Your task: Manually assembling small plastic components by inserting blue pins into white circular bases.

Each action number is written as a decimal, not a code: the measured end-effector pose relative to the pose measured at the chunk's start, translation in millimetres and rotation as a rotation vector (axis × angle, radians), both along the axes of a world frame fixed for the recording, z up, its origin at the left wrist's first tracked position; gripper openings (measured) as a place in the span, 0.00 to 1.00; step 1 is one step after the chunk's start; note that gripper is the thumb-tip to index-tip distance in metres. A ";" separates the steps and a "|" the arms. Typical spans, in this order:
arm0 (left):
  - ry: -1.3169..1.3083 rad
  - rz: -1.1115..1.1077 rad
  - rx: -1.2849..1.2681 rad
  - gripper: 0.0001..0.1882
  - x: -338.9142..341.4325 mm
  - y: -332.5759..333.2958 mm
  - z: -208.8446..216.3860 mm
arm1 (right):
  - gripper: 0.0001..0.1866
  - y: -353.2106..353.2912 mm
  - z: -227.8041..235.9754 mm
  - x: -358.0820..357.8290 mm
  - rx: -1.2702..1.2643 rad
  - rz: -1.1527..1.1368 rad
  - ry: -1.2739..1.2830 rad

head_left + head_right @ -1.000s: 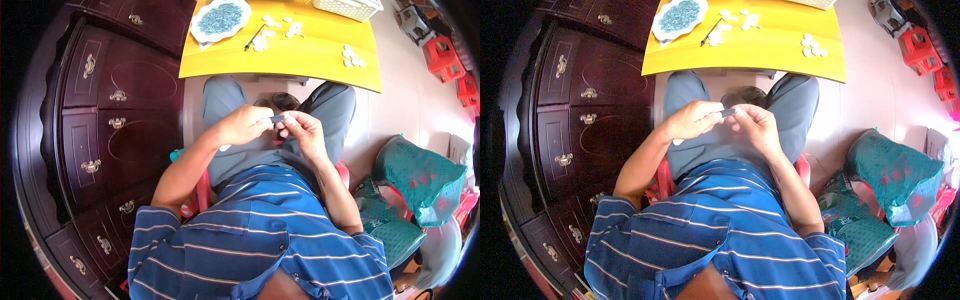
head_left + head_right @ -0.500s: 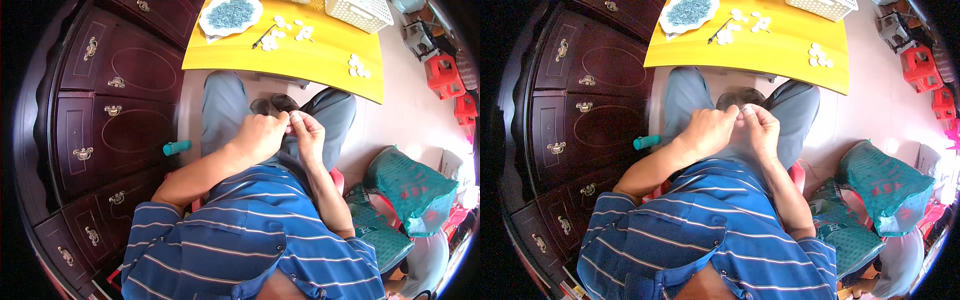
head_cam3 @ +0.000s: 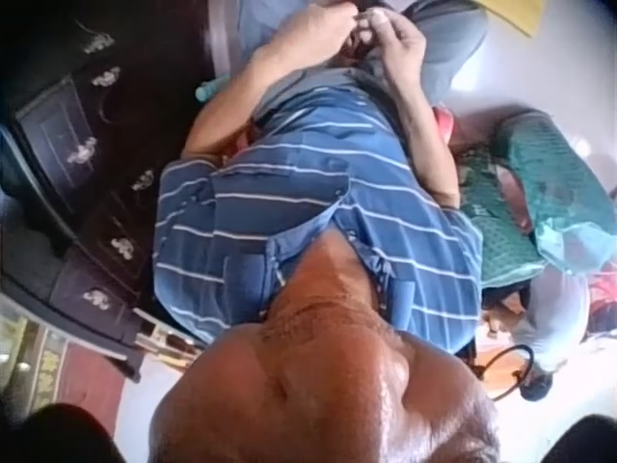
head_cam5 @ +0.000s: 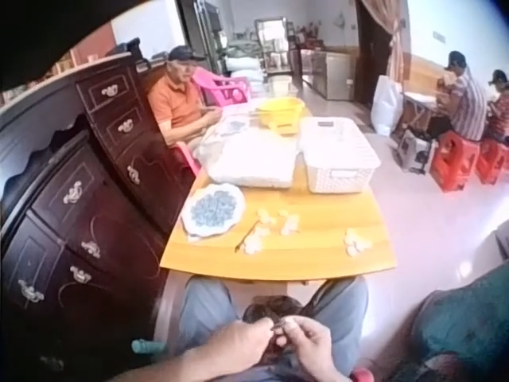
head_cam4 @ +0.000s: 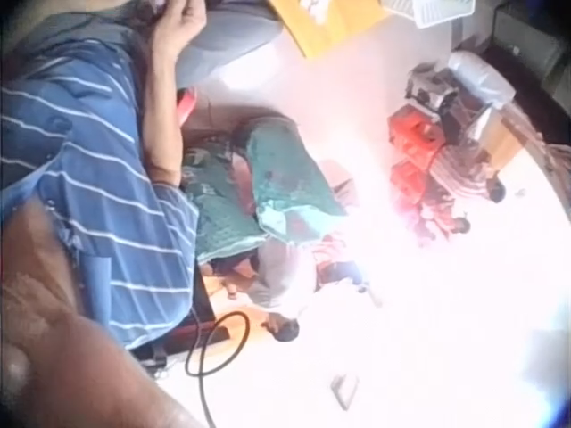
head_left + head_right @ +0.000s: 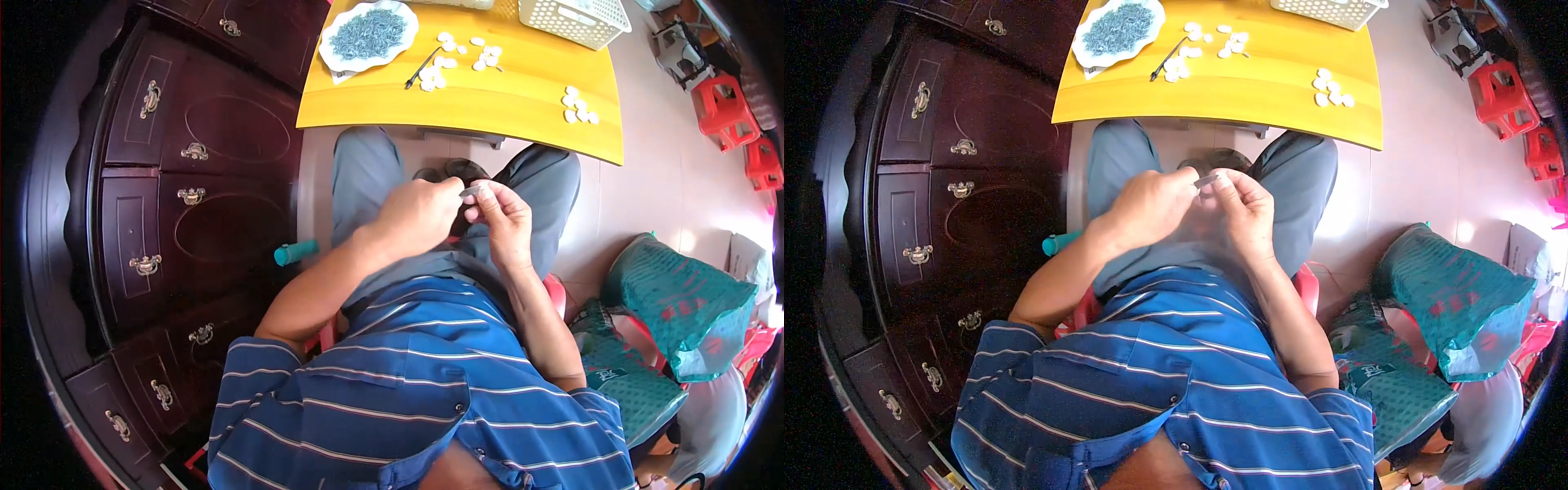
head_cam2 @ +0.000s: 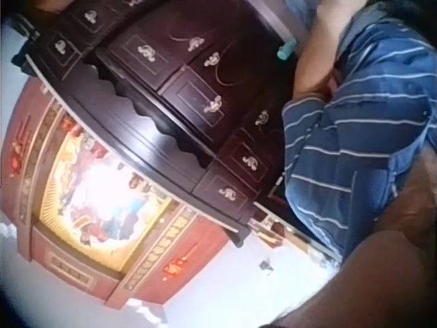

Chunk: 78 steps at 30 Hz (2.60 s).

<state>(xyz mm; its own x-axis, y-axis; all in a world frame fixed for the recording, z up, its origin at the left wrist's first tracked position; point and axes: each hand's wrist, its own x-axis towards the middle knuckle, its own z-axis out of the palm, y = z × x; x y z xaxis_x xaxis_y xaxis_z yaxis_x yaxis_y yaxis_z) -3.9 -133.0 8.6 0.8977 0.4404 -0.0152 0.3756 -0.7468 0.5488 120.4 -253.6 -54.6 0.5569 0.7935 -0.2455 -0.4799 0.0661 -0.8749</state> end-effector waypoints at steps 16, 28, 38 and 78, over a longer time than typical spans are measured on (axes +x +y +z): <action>0.059 -0.135 -0.430 0.10 -4.6 32.6 8.5 | 0.09 -5.6 1.8 3.0 -0.016 0.183 -0.097; 0.167 -0.044 0.059 0.07 11.0 -6.7 5.7 | 0.10 -4.5 -5.8 3.4 -0.211 0.011 -0.412; 0.088 0.074 0.185 0.08 16.2 -21.2 -10.7 | 0.10 0.3 -13.2 11.0 -0.202 -0.116 -0.468; -0.313 0.281 -0.406 0.05 9.6 0.0 -6.9 | 0.10 3.2 4.7 22.0 -0.107 -0.011 -0.177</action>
<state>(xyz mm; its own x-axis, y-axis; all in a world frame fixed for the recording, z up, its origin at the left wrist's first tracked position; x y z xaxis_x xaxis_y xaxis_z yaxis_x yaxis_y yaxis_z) 5.7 -133.0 1.7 0.7359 0.6769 0.0146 0.3029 -0.3484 0.8871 142.4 -250.5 -49.8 0.6075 0.7617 -0.2252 -0.3173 -0.0271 -0.9479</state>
